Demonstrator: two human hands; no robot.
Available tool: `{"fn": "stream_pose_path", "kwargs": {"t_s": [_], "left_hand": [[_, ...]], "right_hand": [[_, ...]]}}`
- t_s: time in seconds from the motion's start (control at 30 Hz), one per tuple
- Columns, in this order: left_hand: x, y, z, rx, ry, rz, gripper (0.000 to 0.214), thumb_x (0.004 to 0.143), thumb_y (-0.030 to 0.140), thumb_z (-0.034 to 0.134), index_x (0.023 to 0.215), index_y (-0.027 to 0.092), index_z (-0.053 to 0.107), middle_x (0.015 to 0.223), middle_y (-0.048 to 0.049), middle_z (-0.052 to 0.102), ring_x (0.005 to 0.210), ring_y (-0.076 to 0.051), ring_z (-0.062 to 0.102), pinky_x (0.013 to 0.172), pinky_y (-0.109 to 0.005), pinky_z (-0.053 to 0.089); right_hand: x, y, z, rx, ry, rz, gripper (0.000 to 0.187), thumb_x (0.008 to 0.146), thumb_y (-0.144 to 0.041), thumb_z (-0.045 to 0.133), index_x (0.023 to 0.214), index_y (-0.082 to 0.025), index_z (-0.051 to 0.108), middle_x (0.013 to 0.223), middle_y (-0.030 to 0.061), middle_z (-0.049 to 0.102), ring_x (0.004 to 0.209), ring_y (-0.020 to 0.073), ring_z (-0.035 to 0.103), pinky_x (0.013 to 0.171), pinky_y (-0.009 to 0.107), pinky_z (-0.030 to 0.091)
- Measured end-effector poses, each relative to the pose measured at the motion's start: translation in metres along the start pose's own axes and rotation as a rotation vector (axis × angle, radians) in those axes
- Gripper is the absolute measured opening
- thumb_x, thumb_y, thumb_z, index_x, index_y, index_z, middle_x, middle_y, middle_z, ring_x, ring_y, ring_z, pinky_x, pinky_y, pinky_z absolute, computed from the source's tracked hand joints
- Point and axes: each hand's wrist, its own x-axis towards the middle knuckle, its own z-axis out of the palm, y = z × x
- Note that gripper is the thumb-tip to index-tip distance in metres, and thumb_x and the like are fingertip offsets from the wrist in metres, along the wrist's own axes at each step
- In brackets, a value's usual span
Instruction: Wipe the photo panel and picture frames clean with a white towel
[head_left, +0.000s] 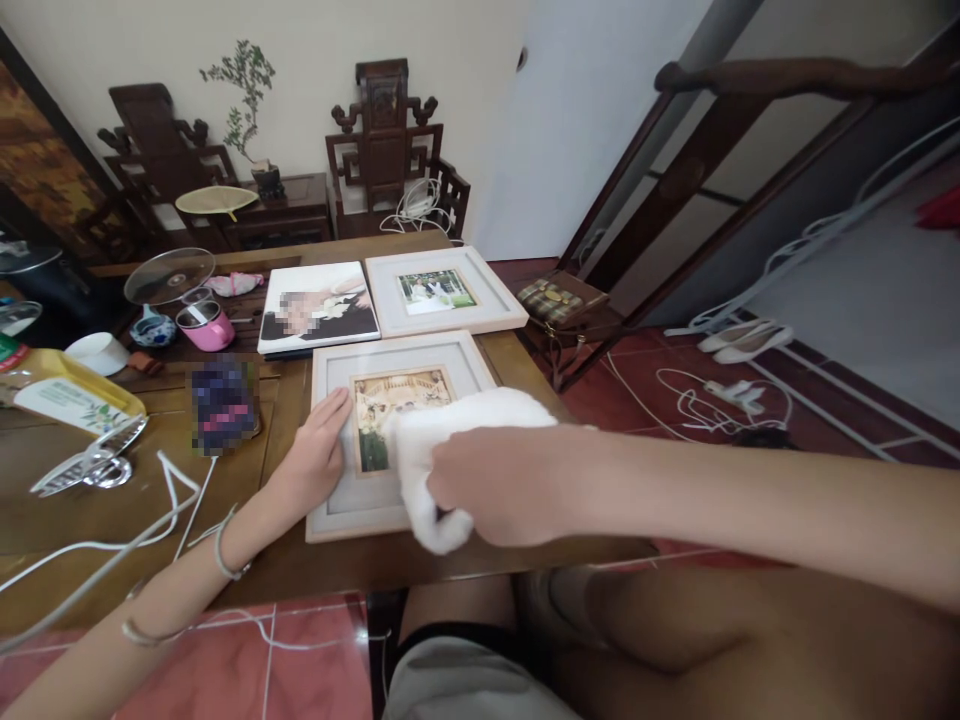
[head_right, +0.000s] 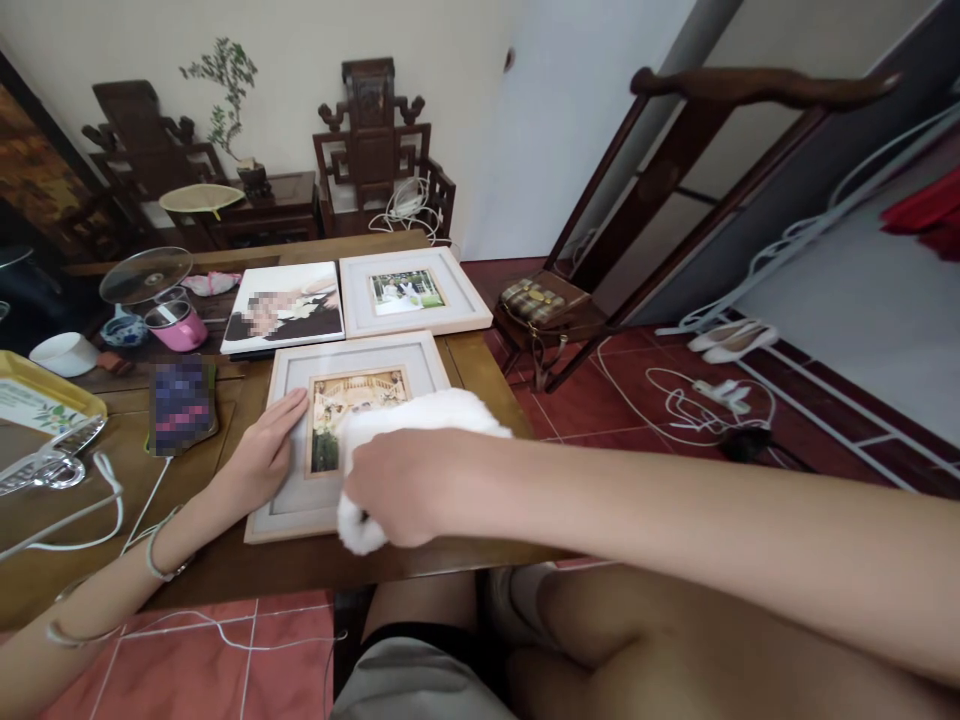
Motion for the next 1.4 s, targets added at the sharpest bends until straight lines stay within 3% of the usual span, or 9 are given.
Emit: {"fn": "stream_pose_path", "kwargs": {"t_s": [0.13,0.3,0.47,0.57,0.67,0.73,0.93,1.17,1.4], "left_hand": [[-0.003,-0.004,-0.002,0.009,-0.011,-0.010,0.067,0.077,0.001,0.037,0.143,0.011,0.043,0.147,-0.0145,0.044,0.139,-0.027,0.037,0.117,-0.050,0.029],[-0.001,-0.001,0.001,0.009,0.004,-0.012,0.066,0.077,0.001,0.037,0.143,0.010,0.044,0.147,-0.0160,0.044,0.139,-0.028,0.037,0.117,-0.050,0.029],[0.003,0.005,0.000,-0.008,0.005,-0.027,0.060,0.083,0.005,0.038,0.142,0.014,0.045,0.147,-0.0127,0.045,0.139,-0.027,0.038,0.117,-0.050,0.030],[0.003,0.005,-0.003,-0.011,-0.015,-0.042,0.053,0.087,0.010,0.038,0.139,0.012,0.048,0.146,-0.0146,0.046,0.139,-0.027,0.038,0.116,-0.049,0.031],[-0.001,0.002,-0.004,-0.002,-0.009,-0.046,0.055,0.085,0.008,0.037,0.139,0.010,0.047,0.146,-0.0163,0.045,0.139,-0.027,0.037,0.117,-0.049,0.031],[-0.003,0.002,-0.004,0.002,-0.010,-0.061,0.055,0.086,0.008,0.035,0.140,0.010,0.046,0.147,-0.0163,0.043,0.140,-0.027,0.035,0.116,-0.050,0.030],[0.002,0.019,-0.013,-0.096,0.019,-0.123,0.051,0.100,0.031,0.029,0.145,0.009,0.036,0.147,-0.0166,0.043,0.139,-0.026,0.038,0.117,-0.048,0.029],[0.005,0.024,-0.017,-0.195,0.186,-0.151,0.055,0.102,0.041,0.025,0.148,0.012,0.029,0.153,-0.0152,0.035,0.142,-0.024,0.032,0.119,-0.042,0.025],[0.005,0.028,-0.028,-0.233,0.229,-0.171,0.055,0.102,0.044,0.022,0.147,0.014,0.033,0.153,-0.0139,0.035,0.143,-0.024,0.030,0.119,-0.046,0.023]], "right_hand": [[-0.002,0.014,-0.009,0.015,-0.089,0.119,0.021,0.071,-0.007,0.055,0.080,-0.016,0.071,0.083,0.0088,0.069,0.058,0.0161,0.053,0.047,0.028,0.033],[0.010,0.005,0.007,-0.016,0.113,-0.068,0.020,0.073,-0.005,0.052,0.074,-0.015,0.069,0.069,0.0070,0.067,0.059,0.0173,0.056,0.049,0.030,0.031],[0.036,-0.019,0.023,-0.040,0.355,-0.219,0.016,0.078,-0.011,0.054,0.080,-0.014,0.070,0.084,0.0119,0.070,0.074,0.0213,0.063,0.055,0.031,0.035],[0.042,-0.022,0.021,-0.039,0.385,-0.255,0.016,0.079,-0.013,0.055,0.083,-0.014,0.071,0.089,0.0127,0.070,0.078,0.0229,0.064,0.056,0.031,0.036],[0.038,-0.012,0.010,-0.049,0.325,-0.154,0.019,0.078,-0.009,0.055,0.085,-0.015,0.071,0.082,0.0103,0.071,0.076,0.0220,0.065,0.057,0.030,0.038],[0.038,0.001,0.000,-0.103,0.413,-0.044,0.021,0.081,-0.008,0.052,0.086,-0.014,0.071,0.080,0.0111,0.070,0.076,0.0224,0.065,0.060,0.030,0.041],[0.068,0.050,-0.016,-0.416,0.736,0.221,0.031,0.090,-0.010,0.043,0.108,-0.009,0.069,0.127,0.0232,0.058,0.117,0.0357,0.052,0.078,0.039,0.048],[0.101,0.023,0.009,-0.356,0.624,0.080,0.035,0.091,-0.011,0.044,0.114,-0.015,0.069,0.142,0.0235,0.046,0.129,0.0406,0.044,0.087,0.051,0.049],[0.064,-0.042,0.010,-0.302,0.349,-0.135,0.029,0.088,-0.015,0.052,0.110,-0.017,0.072,0.136,0.0233,0.053,0.124,0.0409,0.050,0.083,0.054,0.050]]}}
